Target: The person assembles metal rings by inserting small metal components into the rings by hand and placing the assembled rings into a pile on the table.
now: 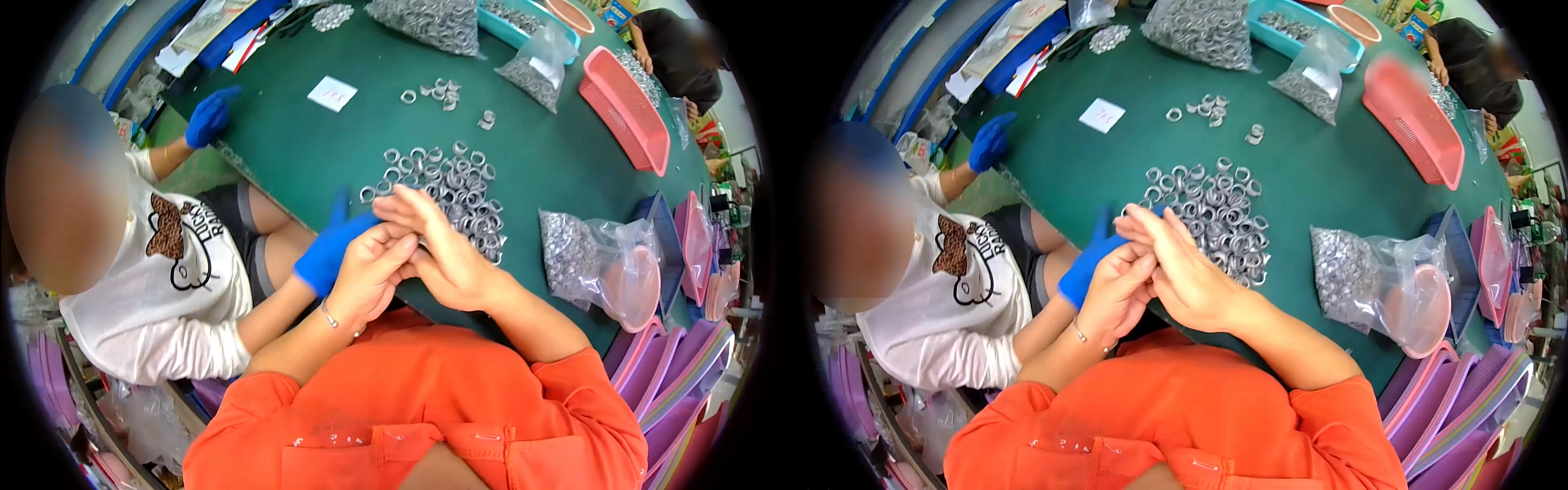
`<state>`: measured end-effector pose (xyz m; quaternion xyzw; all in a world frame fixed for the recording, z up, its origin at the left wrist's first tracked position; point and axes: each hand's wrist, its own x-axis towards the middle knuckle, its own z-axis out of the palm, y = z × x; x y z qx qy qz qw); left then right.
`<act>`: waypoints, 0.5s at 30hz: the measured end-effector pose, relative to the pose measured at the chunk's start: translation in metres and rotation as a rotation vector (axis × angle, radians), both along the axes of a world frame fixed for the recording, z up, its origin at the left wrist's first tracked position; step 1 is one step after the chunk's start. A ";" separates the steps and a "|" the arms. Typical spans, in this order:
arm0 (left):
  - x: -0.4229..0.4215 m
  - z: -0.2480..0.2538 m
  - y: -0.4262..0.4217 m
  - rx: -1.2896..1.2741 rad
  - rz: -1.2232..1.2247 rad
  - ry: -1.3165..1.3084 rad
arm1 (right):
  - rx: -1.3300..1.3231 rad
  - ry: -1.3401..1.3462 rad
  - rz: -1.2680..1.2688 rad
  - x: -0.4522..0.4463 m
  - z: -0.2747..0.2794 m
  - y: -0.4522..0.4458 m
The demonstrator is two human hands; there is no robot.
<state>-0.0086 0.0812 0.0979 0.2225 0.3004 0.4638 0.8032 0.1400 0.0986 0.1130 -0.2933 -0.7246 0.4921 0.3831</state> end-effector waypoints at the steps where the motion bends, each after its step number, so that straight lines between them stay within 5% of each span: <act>1: -0.001 -0.002 -0.002 0.005 -0.022 -0.009 | 0.017 0.001 -0.003 0.001 0.001 -0.005; 4: 0.000 0.001 -0.011 0.039 -0.032 -0.078 | -0.001 0.269 -0.147 0.001 -0.001 -0.023; 7: 0.002 0.009 -0.016 0.159 0.038 -0.037 | 0.198 0.092 -0.438 0.014 -0.006 -0.032; 15: 0.007 0.019 -0.023 0.320 0.085 0.049 | 0.311 0.062 -0.501 0.020 0.003 -0.046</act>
